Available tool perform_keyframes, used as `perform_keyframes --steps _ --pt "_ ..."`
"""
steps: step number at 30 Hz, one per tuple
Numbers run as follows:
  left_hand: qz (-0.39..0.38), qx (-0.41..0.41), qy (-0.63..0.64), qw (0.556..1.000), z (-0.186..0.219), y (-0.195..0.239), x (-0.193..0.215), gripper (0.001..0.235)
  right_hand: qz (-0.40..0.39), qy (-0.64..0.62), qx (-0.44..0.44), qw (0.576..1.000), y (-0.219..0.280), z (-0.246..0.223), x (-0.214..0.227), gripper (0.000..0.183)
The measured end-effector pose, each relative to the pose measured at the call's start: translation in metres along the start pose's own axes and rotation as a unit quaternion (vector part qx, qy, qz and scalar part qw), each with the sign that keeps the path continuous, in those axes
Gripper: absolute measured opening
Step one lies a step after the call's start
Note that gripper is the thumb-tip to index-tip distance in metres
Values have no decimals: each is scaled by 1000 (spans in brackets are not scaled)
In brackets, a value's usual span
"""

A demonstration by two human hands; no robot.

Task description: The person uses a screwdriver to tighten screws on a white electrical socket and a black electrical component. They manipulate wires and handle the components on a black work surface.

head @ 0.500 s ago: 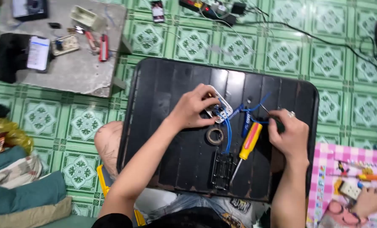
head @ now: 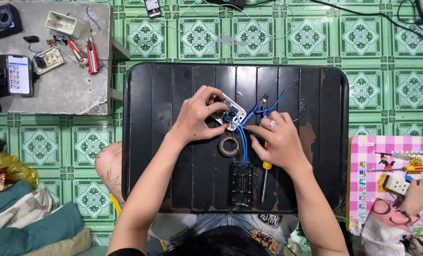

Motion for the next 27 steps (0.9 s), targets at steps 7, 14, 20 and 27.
perform_keyframes --steps 7,14,20,27 --pt "0 5 -2 1000 1 -1 2 32 -2 -16 2 1000 0 -1 -9 10" --pt "2 5 3 1000 0 0 2 31 1 -24 -1 1000 1 1 -13 11" --pt "9 0 -5 1000 1 1 3 29 9 -24 -5 1000 2 0 -14 10" --pt "-9 -27 -42 999 7 1 2 21 14 -27 -14 999 0 -4 -16 8"
Point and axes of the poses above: each hand's wrist, its own y-axis away from the middle knuckle, its own x-axis out of the back of the hand, z = x × y, the point moved 8 cm from there along -y, towards the middle knuckle, and after that the axes turned 6 degrees about -z, right-handed, at the moved point
